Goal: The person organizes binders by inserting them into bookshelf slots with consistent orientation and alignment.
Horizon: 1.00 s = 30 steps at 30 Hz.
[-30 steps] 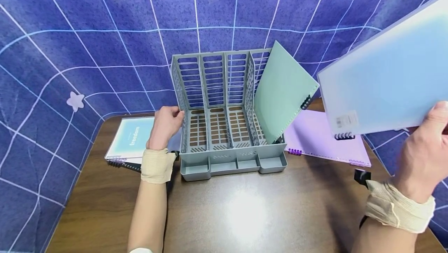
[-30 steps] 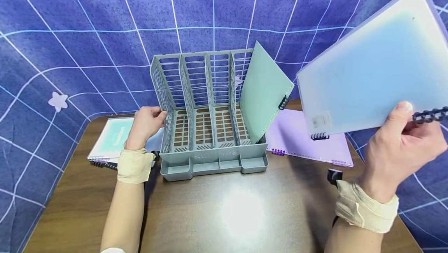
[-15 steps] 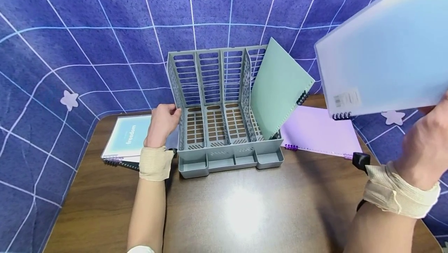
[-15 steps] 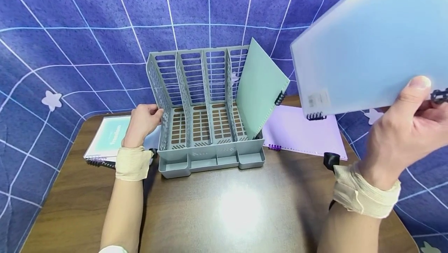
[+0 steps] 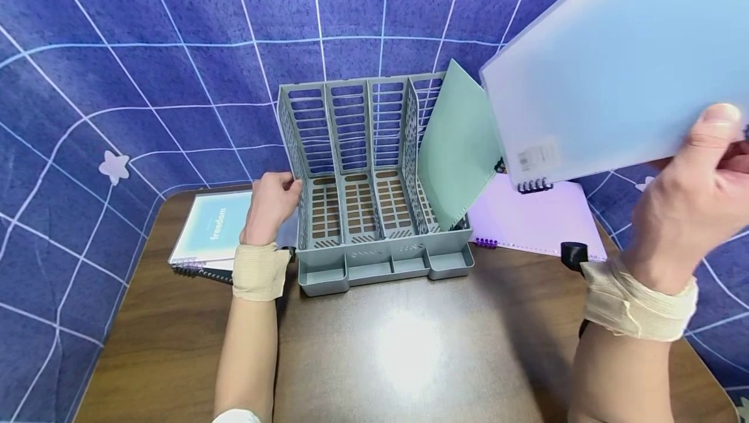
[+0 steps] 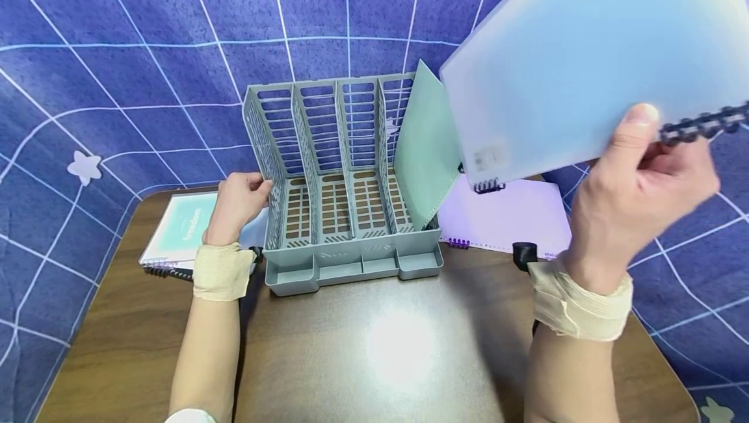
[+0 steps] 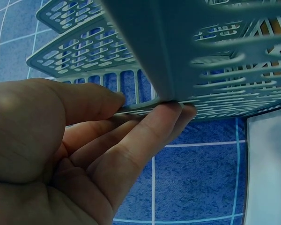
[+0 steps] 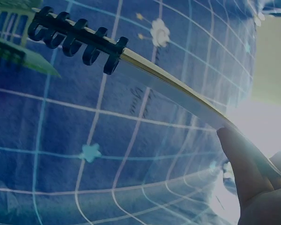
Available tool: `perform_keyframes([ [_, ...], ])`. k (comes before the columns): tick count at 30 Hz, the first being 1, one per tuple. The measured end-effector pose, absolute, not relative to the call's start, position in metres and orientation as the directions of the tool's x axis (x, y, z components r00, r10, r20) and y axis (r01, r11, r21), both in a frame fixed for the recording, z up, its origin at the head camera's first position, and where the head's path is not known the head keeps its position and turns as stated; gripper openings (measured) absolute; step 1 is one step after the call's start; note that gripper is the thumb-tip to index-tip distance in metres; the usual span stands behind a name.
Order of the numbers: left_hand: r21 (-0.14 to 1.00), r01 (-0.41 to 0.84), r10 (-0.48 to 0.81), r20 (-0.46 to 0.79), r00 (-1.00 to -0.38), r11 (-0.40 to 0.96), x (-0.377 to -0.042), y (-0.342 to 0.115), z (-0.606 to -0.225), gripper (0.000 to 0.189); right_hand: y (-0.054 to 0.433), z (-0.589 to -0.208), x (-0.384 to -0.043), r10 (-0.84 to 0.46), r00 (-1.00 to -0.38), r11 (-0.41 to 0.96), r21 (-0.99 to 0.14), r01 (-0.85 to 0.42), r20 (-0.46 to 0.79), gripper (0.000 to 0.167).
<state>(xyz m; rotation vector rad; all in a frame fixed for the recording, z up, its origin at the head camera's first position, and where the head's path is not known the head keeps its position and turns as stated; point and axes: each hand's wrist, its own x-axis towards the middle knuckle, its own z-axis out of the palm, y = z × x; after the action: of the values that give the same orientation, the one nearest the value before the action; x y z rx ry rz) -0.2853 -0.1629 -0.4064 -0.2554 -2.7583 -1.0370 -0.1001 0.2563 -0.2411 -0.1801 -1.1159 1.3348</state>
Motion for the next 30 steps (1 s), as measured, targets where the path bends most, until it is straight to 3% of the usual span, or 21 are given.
perform_keyframes([
  [6,0.637,0.22,0.091,0.228,-0.969,0.739,-0.286,-0.164,-0.407,0.036,0.242,-0.253,-0.118,0.71,-0.134,0.501,-0.629,-0.594,0.691,0.025],
  [17,0.628,0.229,0.096,0.239,-0.966,0.744,-0.285,-0.163,-0.405,0.039,0.225,-0.29,-0.144,0.656,-0.262,0.553,-0.687,-0.471,0.708,0.02],
  [30,0.629,0.217,0.089,0.228,-0.97,0.747,-0.283,-0.163,-0.403,0.033,0.199,-0.343,-0.173,0.571,-0.336,0.669,-0.662,-0.338,0.749,0.032],
])
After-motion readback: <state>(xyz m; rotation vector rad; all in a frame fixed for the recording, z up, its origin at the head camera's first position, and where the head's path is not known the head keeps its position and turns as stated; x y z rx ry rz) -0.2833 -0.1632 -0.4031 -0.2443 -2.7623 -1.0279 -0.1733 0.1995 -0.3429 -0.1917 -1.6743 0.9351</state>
